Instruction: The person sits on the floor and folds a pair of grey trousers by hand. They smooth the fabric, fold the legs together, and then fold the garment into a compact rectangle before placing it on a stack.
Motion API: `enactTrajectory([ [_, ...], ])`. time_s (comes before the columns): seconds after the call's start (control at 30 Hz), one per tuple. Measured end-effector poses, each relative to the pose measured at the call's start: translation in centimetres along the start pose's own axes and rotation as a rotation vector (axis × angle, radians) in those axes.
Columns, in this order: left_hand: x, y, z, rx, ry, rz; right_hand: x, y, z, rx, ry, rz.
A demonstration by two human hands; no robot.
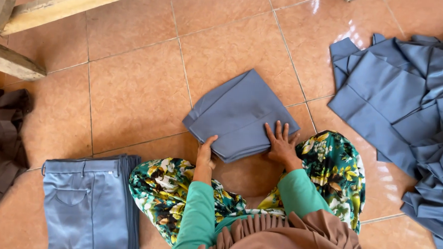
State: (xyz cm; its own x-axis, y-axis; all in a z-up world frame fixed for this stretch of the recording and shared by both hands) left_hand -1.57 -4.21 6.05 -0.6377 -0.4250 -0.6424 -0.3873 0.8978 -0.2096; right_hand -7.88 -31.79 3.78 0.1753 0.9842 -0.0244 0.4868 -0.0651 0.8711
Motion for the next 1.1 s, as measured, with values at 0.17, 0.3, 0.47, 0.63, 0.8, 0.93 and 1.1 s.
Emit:
enactTrajectory([
  [0.17, -2.6, -2.2, -6.5, 0.101, 0.094, -0.782, 2.2, 2.6, -1.2, -0.188, 0.111, 0.03],
  [0.3, -4.4, -2.9, -9.6, 0.003, -0.026, -0.988, 4.0, 1.9, -0.7, -0.296, 0.21, 0.07],
  [0.47, -10.9, -8.9, -17.9, -0.146, -0.603, -0.776, 4.5, -4.3, 4.2, -0.262, 0.458, 0.344],
  [0.63, -8.7, -12.1, -9.2, 0.264, -0.609, -0.599, 5.7, 9.1, -4.8, 0.125, -0.017, 1.445],
  [0.8, -4.5, -11.9, -6.7, 0.474, -0.388, 0.07, 3.8, 7.8, -3.8, 0.191, -0.281, 1.683],
  [0.93, 4.0, -5.5, -3.4, 0.446, 0.24, 0.57, 3.2, 3.5, -0.7, 0.155, -0.252, 1.685],
  [1.1, 5.3, -4.0, 0.2, 0.354, 0.362, -0.039, 1.8, -1.4, 3.3, 0.114, -0.155, 1.781],
])
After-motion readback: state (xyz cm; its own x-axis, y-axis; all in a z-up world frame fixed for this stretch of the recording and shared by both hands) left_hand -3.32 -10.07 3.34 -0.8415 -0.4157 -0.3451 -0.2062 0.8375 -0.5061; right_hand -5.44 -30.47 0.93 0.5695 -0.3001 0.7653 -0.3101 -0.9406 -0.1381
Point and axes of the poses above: each hand's wrist, its own z-axis towards the middle knuckle, its own y-axis out of the back of the hand, x = y × z, the point moved 3 cm from there along z, towards the middle knuckle, and after that the axes turned 15 degrees about -z, right-handed, at the moved point
